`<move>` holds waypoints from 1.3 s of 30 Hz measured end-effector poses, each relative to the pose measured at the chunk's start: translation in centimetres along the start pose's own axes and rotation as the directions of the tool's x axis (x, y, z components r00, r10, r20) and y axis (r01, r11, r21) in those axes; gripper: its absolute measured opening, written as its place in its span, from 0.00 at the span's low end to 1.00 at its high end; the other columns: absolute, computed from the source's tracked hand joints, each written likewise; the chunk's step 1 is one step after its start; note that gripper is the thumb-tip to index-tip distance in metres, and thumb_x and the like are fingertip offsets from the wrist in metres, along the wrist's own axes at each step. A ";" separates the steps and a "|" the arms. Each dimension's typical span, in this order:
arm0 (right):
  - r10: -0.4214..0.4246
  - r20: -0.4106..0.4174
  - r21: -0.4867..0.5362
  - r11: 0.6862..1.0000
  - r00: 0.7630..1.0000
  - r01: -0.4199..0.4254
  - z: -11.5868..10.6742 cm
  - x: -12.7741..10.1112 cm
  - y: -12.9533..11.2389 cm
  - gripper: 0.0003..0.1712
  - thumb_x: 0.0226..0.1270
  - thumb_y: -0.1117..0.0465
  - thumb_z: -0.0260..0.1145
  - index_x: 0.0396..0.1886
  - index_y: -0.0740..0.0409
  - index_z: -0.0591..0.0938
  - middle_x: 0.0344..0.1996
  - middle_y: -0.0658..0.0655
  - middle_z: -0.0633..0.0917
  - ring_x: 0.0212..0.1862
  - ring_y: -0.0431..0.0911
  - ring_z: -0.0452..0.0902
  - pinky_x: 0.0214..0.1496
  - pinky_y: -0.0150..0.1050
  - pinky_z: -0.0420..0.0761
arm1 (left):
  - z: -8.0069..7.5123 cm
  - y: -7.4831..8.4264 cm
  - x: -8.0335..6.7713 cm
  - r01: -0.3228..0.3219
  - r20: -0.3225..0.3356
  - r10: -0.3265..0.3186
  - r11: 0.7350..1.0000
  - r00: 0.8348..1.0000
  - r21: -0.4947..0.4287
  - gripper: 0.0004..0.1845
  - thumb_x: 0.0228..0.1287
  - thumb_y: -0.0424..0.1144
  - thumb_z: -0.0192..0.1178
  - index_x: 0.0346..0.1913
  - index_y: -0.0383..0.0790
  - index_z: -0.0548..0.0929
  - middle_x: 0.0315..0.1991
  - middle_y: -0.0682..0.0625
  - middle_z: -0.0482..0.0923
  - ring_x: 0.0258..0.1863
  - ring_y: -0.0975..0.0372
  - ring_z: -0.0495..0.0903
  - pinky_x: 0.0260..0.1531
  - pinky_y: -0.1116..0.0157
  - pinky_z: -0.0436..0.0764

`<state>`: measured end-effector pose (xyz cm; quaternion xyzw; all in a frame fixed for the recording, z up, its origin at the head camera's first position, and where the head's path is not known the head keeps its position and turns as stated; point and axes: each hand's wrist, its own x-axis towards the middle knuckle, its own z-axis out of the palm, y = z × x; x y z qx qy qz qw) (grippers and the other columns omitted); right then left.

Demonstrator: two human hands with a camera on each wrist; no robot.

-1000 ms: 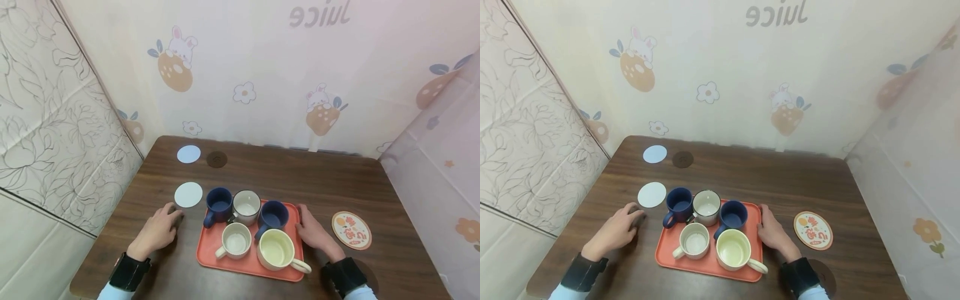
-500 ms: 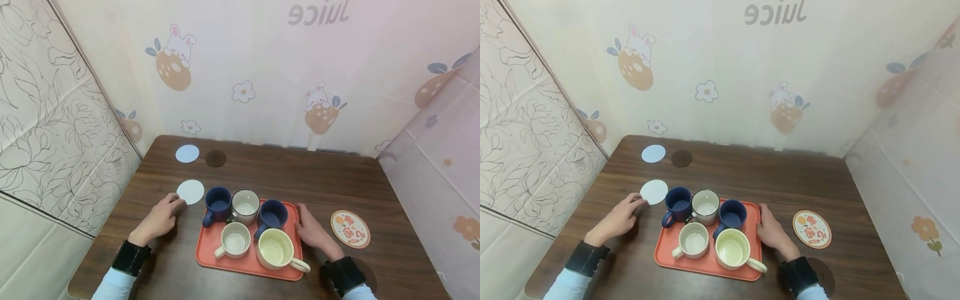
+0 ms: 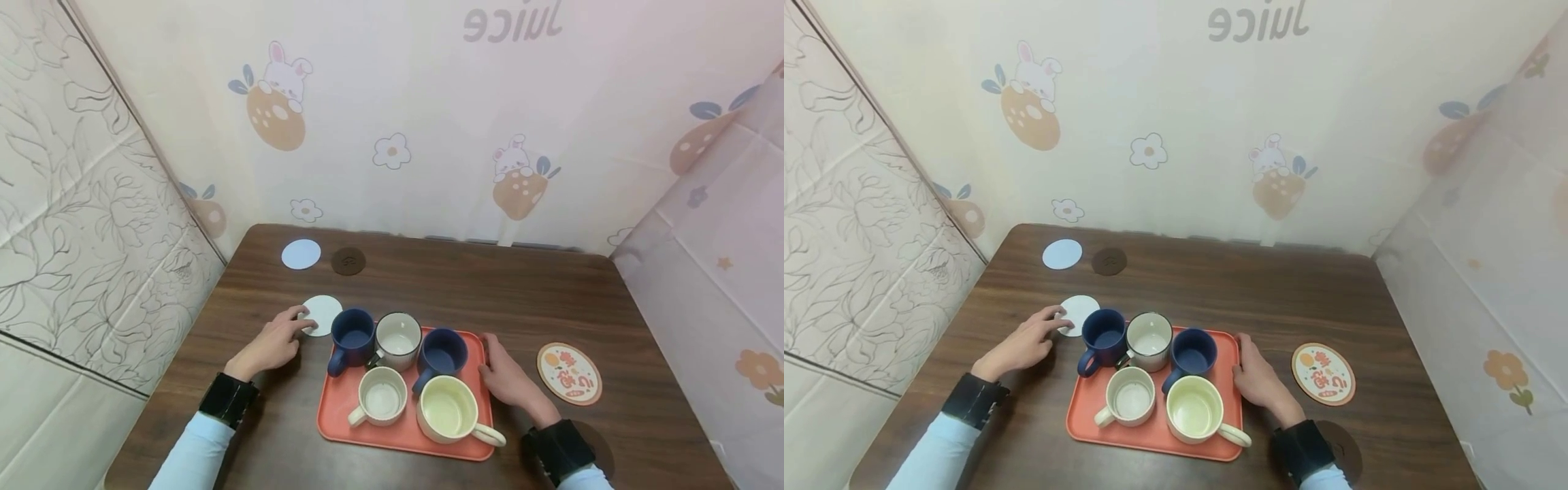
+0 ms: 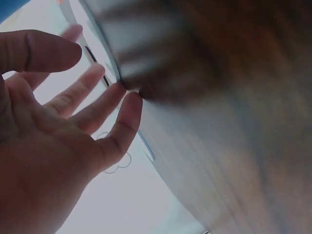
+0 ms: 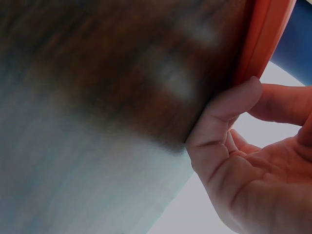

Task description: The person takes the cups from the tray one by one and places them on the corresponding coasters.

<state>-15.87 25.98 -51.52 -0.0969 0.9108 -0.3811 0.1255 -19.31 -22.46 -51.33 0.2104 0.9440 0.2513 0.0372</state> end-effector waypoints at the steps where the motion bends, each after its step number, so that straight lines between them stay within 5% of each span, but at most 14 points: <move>1: 0.002 0.002 0.005 1.000 1.000 -0.002 0.0 0.0 0.0 0.28 0.75 0.75 0.59 0.70 0.69 0.62 0.46 0.63 0.77 0.43 0.51 0.77 0.43 0.45 0.79 | -0.1 0.1 0.2 -0.007 0.003 0.007 1.000 1.000 -0.006 0.23 0.62 0.18 0.54 0.53 0.41 0.88 0.65 0.36 0.72 0.61 0.42 0.74 0.58 0.36 0.74; 7: 0.033 0.016 0.048 0.998 0.999 -0.034 0.0 -0.2 -0.3 0.29 0.75 0.74 0.60 0.71 0.69 0.61 0.48 0.64 0.76 0.44 0.52 0.77 0.44 0.47 0.80 | -0.3 -0.2 0.4 -0.021 0.028 0.022 0.999 0.999 -0.031 0.19 0.64 0.19 0.53 0.43 0.40 0.91 0.61 0.39 0.74 0.53 0.49 0.78 0.53 0.44 0.77; 13: 0.047 0.019 0.059 0.997 0.999 -0.048 -0.3 -0.2 -0.3 0.29 0.76 0.74 0.59 0.71 0.68 0.61 0.48 0.64 0.77 0.44 0.52 0.78 0.44 0.46 0.80 | -0.1 0.0 0.8 -0.036 0.049 0.038 0.998 0.998 -0.047 0.23 0.61 0.19 0.55 0.53 0.39 0.91 0.66 0.39 0.72 0.58 0.47 0.77 0.58 0.38 0.74; 24: 0.047 0.012 0.051 0.998 0.999 -0.047 0.1 -0.2 -0.6 0.29 0.76 0.74 0.59 0.71 0.69 0.61 0.50 0.65 0.77 0.46 0.53 0.78 0.46 0.49 0.81 | 0.8 0.8 3.9 -0.151 0.093 0.151 0.988 0.984 -0.002 0.26 0.65 0.20 0.53 0.62 0.36 0.87 0.69 0.36 0.72 0.67 0.44 0.73 0.60 0.34 0.71; 32: 0.046 0.007 0.053 0.998 0.999 -0.046 0.3 -0.5 -0.3 0.28 0.75 0.74 0.59 0.70 0.68 0.62 0.50 0.64 0.77 0.45 0.52 0.78 0.45 0.48 0.80 | 0.8 0.7 4.5 -0.138 0.146 0.141 0.990 0.979 -0.035 0.28 0.63 0.15 0.50 0.60 0.36 0.88 0.70 0.37 0.71 0.67 0.44 0.74 0.65 0.38 0.71; 39: 0.058 -0.007 0.054 0.997 0.998 -0.057 0.0 -0.4 0.0 0.28 0.76 0.74 0.59 0.71 0.67 0.62 0.52 0.65 0.76 0.46 0.52 0.79 0.46 0.47 0.82 | 1.4 1.2 7.5 -0.219 0.149 0.232 0.971 0.961 -0.098 0.24 0.67 0.18 0.55 0.57 0.42 0.90 0.69 0.36 0.71 0.67 0.42 0.72 0.64 0.36 0.70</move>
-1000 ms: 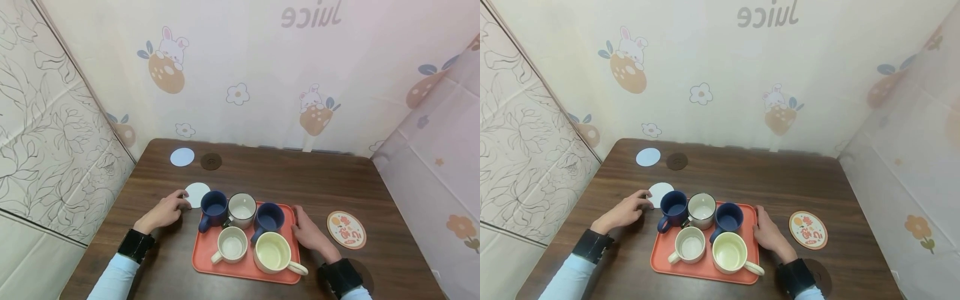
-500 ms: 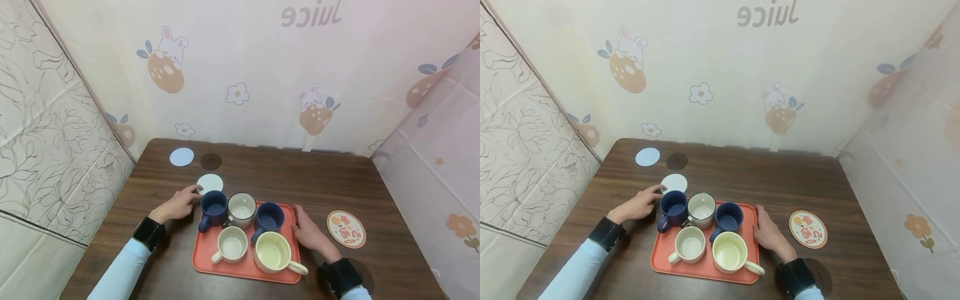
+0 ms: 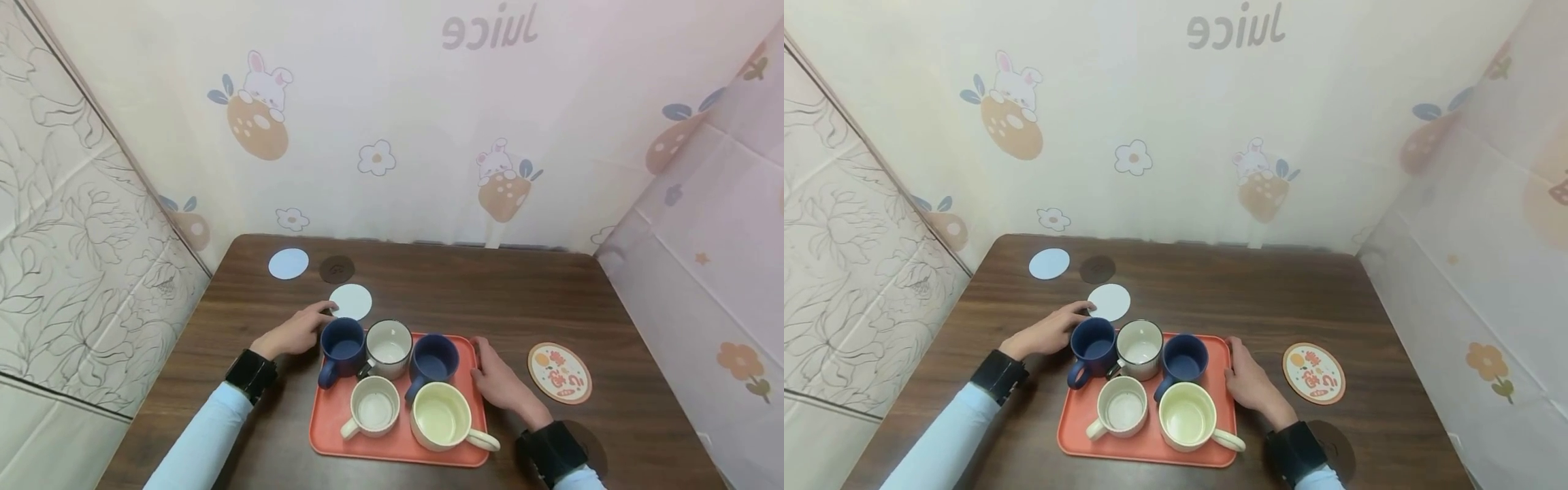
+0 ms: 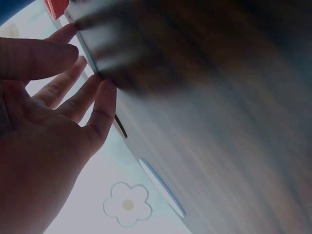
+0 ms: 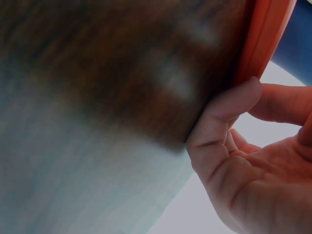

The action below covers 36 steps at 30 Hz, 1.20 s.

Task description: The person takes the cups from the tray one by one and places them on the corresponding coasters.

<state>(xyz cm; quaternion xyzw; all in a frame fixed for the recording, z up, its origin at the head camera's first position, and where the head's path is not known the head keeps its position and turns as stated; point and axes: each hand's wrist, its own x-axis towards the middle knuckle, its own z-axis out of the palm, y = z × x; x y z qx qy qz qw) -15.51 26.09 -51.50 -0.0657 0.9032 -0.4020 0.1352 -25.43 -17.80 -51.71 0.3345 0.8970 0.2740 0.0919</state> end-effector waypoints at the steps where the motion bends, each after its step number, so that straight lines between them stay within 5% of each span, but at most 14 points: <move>1: 0.002 0.001 -0.001 1.000 1.000 -0.002 0.0 0.0 0.0 0.28 0.76 0.73 0.59 0.71 0.67 0.62 0.53 0.65 0.76 0.47 0.52 0.78 0.46 0.47 0.82 | 0.0 -0.1 0.3 -0.016 0.001 0.016 1.000 1.000 -0.010 0.22 0.68 0.20 0.57 0.57 0.42 0.90 0.69 0.36 0.71 0.67 0.42 0.72 0.64 0.36 0.71; 8: 0.004 0.010 -0.005 1.000 1.000 -0.003 -0.1 0.0 -0.3 0.28 0.77 0.73 0.58 0.72 0.68 0.62 0.52 0.65 0.76 0.47 0.52 0.78 0.46 0.48 0.81 | 0.2 -2.0 2.0 -0.161 -0.016 0.160 0.985 0.987 -0.069 0.17 0.70 0.25 0.62 0.58 0.39 0.89 0.66 0.33 0.72 0.64 0.42 0.74 0.64 0.42 0.74; 14: -0.002 0.005 -0.002 1.000 1.000 0.002 -0.3 -0.1 -0.4 0.28 0.76 0.73 0.59 0.71 0.68 0.62 0.52 0.66 0.77 0.47 0.53 0.78 0.47 0.49 0.81 | 2.3 -6.2 3.9 -0.186 0.008 0.187 0.981 0.982 -0.048 0.18 0.70 0.28 0.65 0.58 0.47 0.90 0.68 0.40 0.72 0.66 0.46 0.72 0.65 0.43 0.72; 18: -0.004 0.010 -0.005 1.000 1.000 0.004 -0.3 -0.2 -0.4 0.28 0.76 0.74 0.59 0.71 0.68 0.62 0.50 0.64 0.77 0.46 0.52 0.78 0.46 0.48 0.80 | 2.9 -7.2 5.1 -0.204 0.011 0.205 0.977 0.979 -0.063 0.16 0.72 0.31 0.65 0.58 0.48 0.90 0.67 0.43 0.72 0.65 0.48 0.72 0.63 0.40 0.73; 25: -0.007 0.012 -0.009 1.000 1.000 0.007 -0.4 -0.1 -0.5 0.27 0.76 0.74 0.58 0.70 0.68 0.63 0.48 0.63 0.77 0.44 0.51 0.78 0.43 0.46 0.81 | 2.4 -6.3 7.1 -0.221 0.060 0.223 0.975 0.973 -0.028 0.17 0.75 0.31 0.61 0.63 0.39 0.87 0.69 0.41 0.70 0.67 0.47 0.69 0.68 0.43 0.68; 29: -0.004 0.010 -0.013 1.000 1.000 0.004 -0.5 0.0 -0.6 0.27 0.76 0.74 0.58 0.70 0.67 0.63 0.49 0.64 0.77 0.45 0.51 0.78 0.44 0.47 0.81 | 3.0 -7.9 8.9 -0.237 0.079 0.237 0.972 0.968 -0.011 0.17 0.75 0.32 0.61 0.63 0.41 0.87 0.68 0.43 0.71 0.67 0.49 0.70 0.67 0.44 0.69; 36: 0.012 0.018 -0.004 1.000 1.000 -0.012 -0.3 -0.1 -0.6 0.27 0.76 0.74 0.58 0.71 0.67 0.63 0.47 0.62 0.77 0.43 0.50 0.78 0.43 0.46 0.80 | 1.1 -4.4 8.7 -0.228 0.122 0.229 0.973 0.966 -0.027 0.17 0.76 0.32 0.60 0.63 0.38 0.86 0.67 0.40 0.70 0.65 0.47 0.68 0.67 0.45 0.67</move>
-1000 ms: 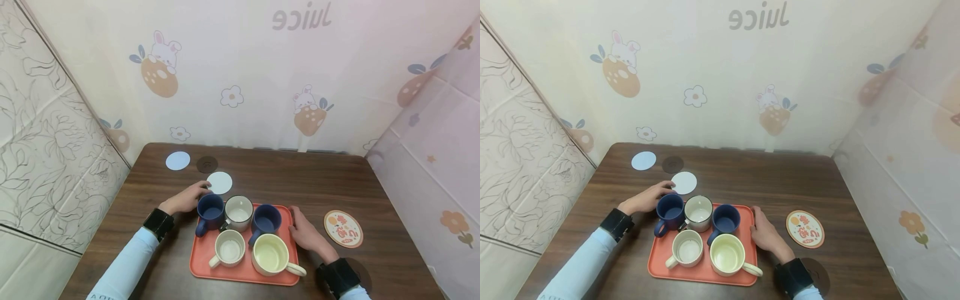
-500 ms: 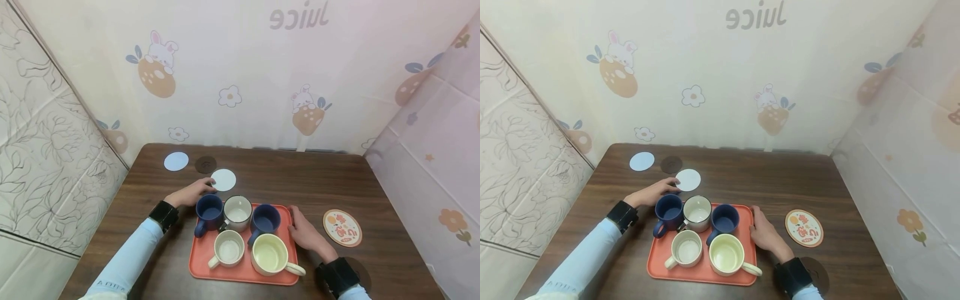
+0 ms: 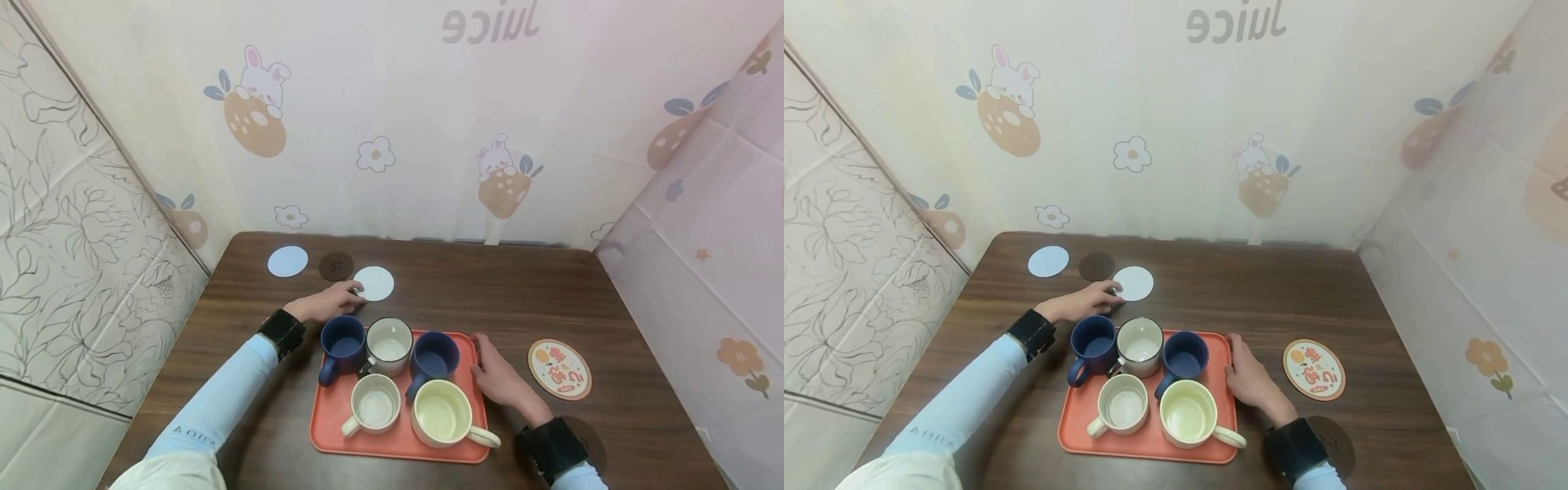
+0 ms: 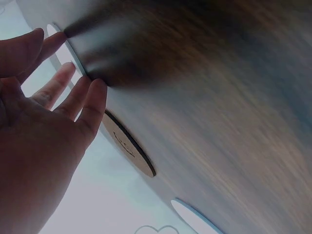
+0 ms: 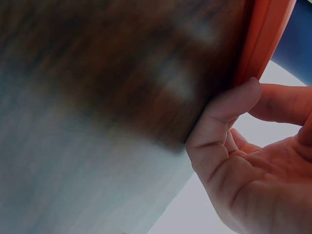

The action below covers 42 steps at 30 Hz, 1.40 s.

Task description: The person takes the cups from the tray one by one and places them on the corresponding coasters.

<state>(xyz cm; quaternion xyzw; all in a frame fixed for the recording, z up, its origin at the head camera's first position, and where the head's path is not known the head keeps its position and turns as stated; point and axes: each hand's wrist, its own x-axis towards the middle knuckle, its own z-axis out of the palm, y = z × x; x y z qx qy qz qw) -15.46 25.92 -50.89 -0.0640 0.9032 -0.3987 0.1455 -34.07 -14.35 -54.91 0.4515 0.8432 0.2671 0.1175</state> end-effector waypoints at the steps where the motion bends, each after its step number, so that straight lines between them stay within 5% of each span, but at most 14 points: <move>1: 0.002 -0.001 0.000 1.000 1.000 -0.002 0.0 0.0 0.0 0.27 0.76 0.74 0.58 0.71 0.67 0.63 0.47 0.62 0.77 0.42 0.50 0.78 0.43 0.46 0.80 | -0.1 0.1 0.2 0.000 0.007 0.000 1.000 1.000 0.000 0.17 0.77 0.33 0.60 0.63 0.38 0.86 0.67 0.40 0.70 0.65 0.47 0.68 0.67 0.45 0.67; 6: 0.004 -0.014 -0.011 1.000 1.000 -0.004 0.0 0.1 0.1 0.27 0.75 0.75 0.58 0.70 0.67 0.63 0.45 0.61 0.76 0.41 0.50 0.77 0.41 0.46 0.79 | -0.9 1.2 1.0 0.041 0.043 -0.040 0.999 0.998 -0.024 0.17 0.76 0.32 0.60 0.64 0.36 0.85 0.68 0.38 0.69 0.66 0.44 0.67 0.67 0.42 0.65; 10: -0.005 -0.015 -0.002 1.000 1.000 0.005 0.1 0.1 0.1 0.28 0.75 0.75 0.59 0.70 0.67 0.63 0.45 0.61 0.77 0.41 0.50 0.77 0.41 0.46 0.79 | -2.4 4.1 0.7 0.092 0.074 -0.097 0.994 0.993 0.066 0.18 0.77 0.31 0.60 0.64 0.37 0.85 0.70 0.36 0.69 0.69 0.39 0.66 0.65 0.37 0.67; 13: -0.005 -0.013 0.003 1.000 1.000 0.006 0.3 0.1 0.2 0.28 0.75 0.74 0.59 0.70 0.67 0.63 0.46 0.62 0.77 0.43 0.50 0.77 0.43 0.46 0.80 | -2.5 4.6 0.6 0.127 0.087 -0.136 0.986 0.987 0.105 0.18 0.77 0.30 0.59 0.66 0.38 0.84 0.71 0.37 0.69 0.70 0.40 0.65 0.66 0.38 0.67; 23: 0.039 -0.023 0.019 0.999 0.999 -0.039 0.3 0.0 0.1 0.29 0.76 0.74 0.59 0.72 0.66 0.63 0.47 0.62 0.77 0.42 0.50 0.78 0.43 0.45 0.82 | -2.5 4.6 2.0 0.076 0.102 -0.087 0.991 0.991 0.114 0.20 0.76 0.29 0.60 0.67 0.35 0.83 0.70 0.35 0.69 0.68 0.41 0.66 0.69 0.41 0.64; 33: 0.033 -0.023 0.011 0.999 0.999 -0.032 0.2 0.1 0.1 0.28 0.76 0.74 0.58 0.72 0.66 0.63 0.48 0.62 0.77 0.42 0.50 0.79 0.43 0.46 0.81 | -2.2 4.2 3.8 0.100 0.138 -0.125 0.979 0.982 0.177 0.22 0.80 0.35 0.58 0.72 0.39 0.79 0.76 0.38 0.64 0.72 0.40 0.63 0.71 0.41 0.63; 42: 0.020 -0.021 0.007 1.000 1.000 -0.020 0.3 0.0 0.2 0.28 0.76 0.73 0.58 0.72 0.66 0.63 0.51 0.63 0.77 0.44 0.50 0.79 0.44 0.45 0.82 | -2.6 4.5 3.6 0.144 0.142 -0.170 0.974 0.975 0.175 0.22 0.79 0.35 0.58 0.73 0.43 0.79 0.75 0.38 0.64 0.71 0.42 0.64 0.67 0.42 0.67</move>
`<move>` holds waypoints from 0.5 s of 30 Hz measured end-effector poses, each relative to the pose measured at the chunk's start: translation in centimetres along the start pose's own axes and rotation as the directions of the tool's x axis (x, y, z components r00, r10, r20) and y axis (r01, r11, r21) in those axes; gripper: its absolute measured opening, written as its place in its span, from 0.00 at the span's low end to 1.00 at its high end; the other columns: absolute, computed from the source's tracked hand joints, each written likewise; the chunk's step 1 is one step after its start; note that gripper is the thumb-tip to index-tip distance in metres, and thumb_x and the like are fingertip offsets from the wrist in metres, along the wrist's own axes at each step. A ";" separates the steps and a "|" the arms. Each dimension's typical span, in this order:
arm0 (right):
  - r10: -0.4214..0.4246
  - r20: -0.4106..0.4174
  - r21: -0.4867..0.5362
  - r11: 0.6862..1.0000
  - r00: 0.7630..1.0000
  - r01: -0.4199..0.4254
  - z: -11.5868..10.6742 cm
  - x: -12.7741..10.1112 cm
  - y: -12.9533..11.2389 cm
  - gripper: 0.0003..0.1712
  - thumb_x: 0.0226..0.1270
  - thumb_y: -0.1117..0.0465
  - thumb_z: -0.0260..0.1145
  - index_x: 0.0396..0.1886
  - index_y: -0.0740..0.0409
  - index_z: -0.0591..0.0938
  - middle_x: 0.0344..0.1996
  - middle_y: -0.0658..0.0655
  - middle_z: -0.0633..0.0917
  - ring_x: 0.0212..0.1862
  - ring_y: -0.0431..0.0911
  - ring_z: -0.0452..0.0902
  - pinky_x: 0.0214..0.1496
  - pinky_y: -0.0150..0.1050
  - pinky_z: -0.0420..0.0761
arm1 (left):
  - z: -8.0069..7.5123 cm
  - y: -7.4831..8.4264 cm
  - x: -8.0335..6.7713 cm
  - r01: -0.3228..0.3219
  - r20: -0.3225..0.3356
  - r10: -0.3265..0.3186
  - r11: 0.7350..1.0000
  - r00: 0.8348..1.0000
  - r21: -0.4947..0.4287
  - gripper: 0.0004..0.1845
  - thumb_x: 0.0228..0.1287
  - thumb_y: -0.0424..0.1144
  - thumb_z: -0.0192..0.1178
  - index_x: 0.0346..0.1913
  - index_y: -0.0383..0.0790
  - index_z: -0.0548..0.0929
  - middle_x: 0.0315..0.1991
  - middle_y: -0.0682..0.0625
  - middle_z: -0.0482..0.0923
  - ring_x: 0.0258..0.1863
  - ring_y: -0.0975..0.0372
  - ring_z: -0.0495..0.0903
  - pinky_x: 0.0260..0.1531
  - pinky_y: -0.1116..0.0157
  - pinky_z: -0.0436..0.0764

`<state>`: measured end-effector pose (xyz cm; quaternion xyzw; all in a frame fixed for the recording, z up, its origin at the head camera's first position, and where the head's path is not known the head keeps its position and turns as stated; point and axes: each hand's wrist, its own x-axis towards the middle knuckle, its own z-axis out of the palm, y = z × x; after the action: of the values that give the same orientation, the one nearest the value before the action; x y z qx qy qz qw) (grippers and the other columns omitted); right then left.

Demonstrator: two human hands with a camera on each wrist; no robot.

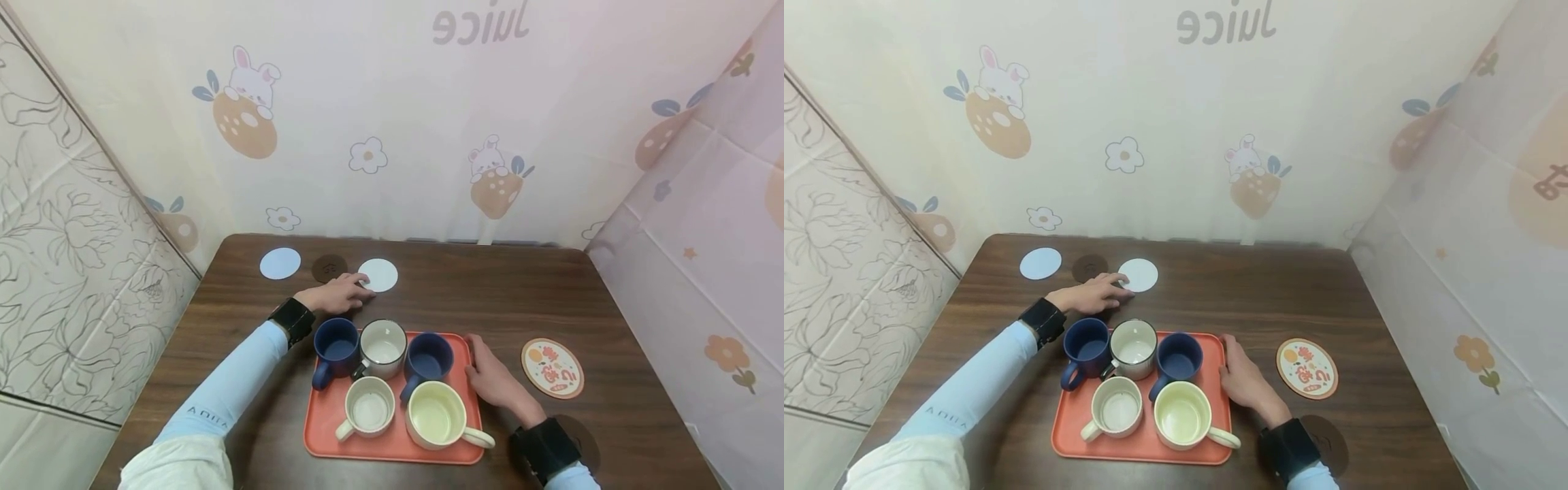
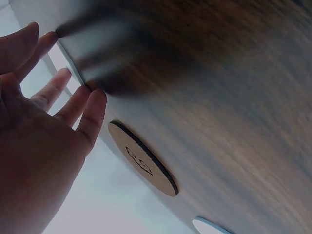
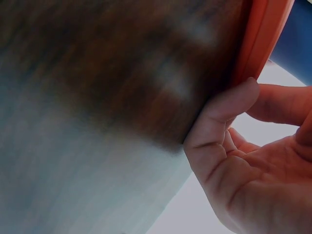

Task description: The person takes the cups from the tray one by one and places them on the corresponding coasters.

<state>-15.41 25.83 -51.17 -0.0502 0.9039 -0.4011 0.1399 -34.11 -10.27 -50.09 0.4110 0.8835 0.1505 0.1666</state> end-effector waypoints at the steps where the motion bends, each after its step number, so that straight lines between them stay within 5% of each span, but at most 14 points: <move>1: -0.003 0.002 -0.001 1.000 1.000 0.003 0.0 0.0 0.0 0.29 0.76 0.74 0.58 0.72 0.67 0.62 0.51 0.64 0.77 0.44 0.50 0.79 0.44 0.46 0.83 | 0.0 0.0 0.0 -0.001 -0.001 0.001 1.000 1.000 -0.001 0.22 0.79 0.35 0.58 0.72 0.43 0.79 0.75 0.38 0.64 0.71 0.42 0.64 0.67 0.42 0.67; 15: -0.014 -0.008 -0.022 1.000 1.000 0.014 -0.1 0.0 0.0 0.27 0.77 0.73 0.58 0.71 0.67 0.64 0.56 0.66 0.77 0.51 0.54 0.78 0.50 0.51 0.82 | -0.6 0.7 1.1 0.051 0.047 -0.051 0.999 0.998 -0.010 0.23 0.81 0.37 0.56 0.75 0.43 0.77 0.79 0.38 0.59 0.76 0.41 0.57 0.69 0.39 0.64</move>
<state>-15.48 25.89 -51.14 -0.0563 0.9084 -0.3925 0.1328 -34.57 -9.02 -49.45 0.3907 0.8888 0.1416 0.1932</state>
